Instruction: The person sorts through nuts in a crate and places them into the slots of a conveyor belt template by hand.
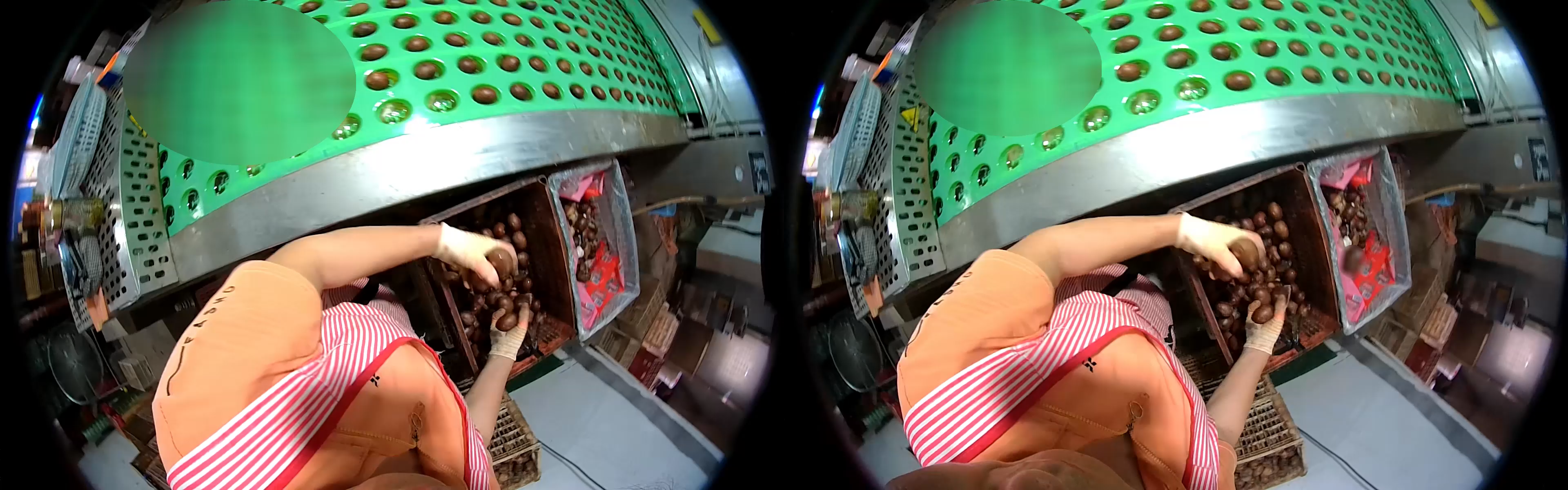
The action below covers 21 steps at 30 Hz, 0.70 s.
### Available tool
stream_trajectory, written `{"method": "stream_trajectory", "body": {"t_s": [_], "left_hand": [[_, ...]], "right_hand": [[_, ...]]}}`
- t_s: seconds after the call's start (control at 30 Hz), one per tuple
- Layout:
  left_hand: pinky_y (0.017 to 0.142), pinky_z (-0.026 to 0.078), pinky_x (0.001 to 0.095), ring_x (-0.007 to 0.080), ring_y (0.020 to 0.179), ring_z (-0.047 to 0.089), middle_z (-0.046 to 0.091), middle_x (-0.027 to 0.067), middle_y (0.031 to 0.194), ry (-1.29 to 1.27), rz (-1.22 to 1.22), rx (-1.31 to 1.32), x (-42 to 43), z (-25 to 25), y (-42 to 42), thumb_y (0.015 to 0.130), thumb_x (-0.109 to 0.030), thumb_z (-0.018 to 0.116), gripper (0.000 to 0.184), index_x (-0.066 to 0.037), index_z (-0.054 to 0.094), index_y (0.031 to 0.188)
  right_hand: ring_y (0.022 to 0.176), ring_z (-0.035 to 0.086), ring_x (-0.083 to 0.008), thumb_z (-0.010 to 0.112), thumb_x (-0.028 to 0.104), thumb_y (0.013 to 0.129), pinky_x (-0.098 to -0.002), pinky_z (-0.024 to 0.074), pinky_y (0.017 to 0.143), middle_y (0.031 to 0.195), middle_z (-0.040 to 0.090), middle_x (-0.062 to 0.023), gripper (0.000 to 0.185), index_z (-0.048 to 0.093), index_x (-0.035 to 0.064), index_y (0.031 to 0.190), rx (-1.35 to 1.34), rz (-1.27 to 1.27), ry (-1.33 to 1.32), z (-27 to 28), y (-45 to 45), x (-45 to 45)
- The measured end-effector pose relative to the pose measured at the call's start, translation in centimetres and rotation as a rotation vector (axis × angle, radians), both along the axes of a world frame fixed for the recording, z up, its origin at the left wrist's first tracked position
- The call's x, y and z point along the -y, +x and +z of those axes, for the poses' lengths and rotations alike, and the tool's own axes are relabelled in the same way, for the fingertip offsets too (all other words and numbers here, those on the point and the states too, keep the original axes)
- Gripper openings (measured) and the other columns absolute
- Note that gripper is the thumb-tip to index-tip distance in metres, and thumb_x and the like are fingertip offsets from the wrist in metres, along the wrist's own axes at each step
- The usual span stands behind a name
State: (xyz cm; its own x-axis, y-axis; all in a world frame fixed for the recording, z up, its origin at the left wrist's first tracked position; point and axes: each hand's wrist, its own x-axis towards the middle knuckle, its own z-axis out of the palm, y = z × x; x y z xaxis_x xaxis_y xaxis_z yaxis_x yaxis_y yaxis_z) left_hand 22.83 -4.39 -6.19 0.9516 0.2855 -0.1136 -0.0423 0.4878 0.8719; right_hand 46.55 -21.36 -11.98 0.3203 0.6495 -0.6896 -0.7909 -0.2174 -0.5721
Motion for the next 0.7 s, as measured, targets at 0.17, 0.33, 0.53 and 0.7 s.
{"method": "stream_trajectory", "body": {"t_s": [0.17,0.33,0.53,0.7], "left_hand": [[0.064,0.054,0.0292,0.0153,0.079,0.058,0.053,0.0081,0.105,0.058,0.587,0.013,-1.5,4.3,-16.3,0.072,-0.009,0.073,0.058,-0.002,0.049,0.125],[0.056,0.047,0.0254,0.0123,0.07,0.056,0.055,0.0019,0.089,-0.015,1.181,-0.26,-1.3,6.2,-31.8,0.078,-0.025,0.069,0.054,-0.008,0.051,0.126],[0.072,0.051,0.0343,0.0223,0.087,0.059,0.059,0.0085,0.112,0.298,1.278,-0.653,-4.9,-0.2,-38.9,0.077,-0.024,0.078,0.051,-0.008,0.059,0.121],[0.096,0.048,0.0363,0.0265,0.106,0.059,0.059,0.0148,0.115,0.554,1.311,-0.615,-4.3,2.1,-39.4,0.072,-0.019,0.081,0.059,-0.009,0.06,0.126]], "right_hand": [[0.097,0.062,-0.0181,0.063,0.028,0.094,-0.023,0.0467,0.057,0.124,0.057,-0.0044,0.053,0.042,0.0179,0.141,0.214,0.378,0.227,8.6,-9.8,-9.7],[0.084,0.061,-0.0152,0.074,0.011,0.078,-0.0274,0.0516,0.06,0.115,0.058,-0.0063,0.063,0.047,0.0067,0.135,0.571,0.784,0.344,15.6,-24.3,-19.1],[0.084,0.061,-0.0184,0.078,0.022,0.072,-0.0328,0.0539,0.064,0.105,0.061,-0.0068,0.061,0.056,0.0142,0.129,0.729,1.225,0.397,9.7,-37.8,-27.3],[0.093,0.063,-0.0277,0.078,0.029,0.073,-0.039,0.0497,0.085,0.103,0.066,-0.0134,0.058,0.058,0.0079,0.123,1.383,1.16,0.503,10.4,-36.6,-28.8]]}}
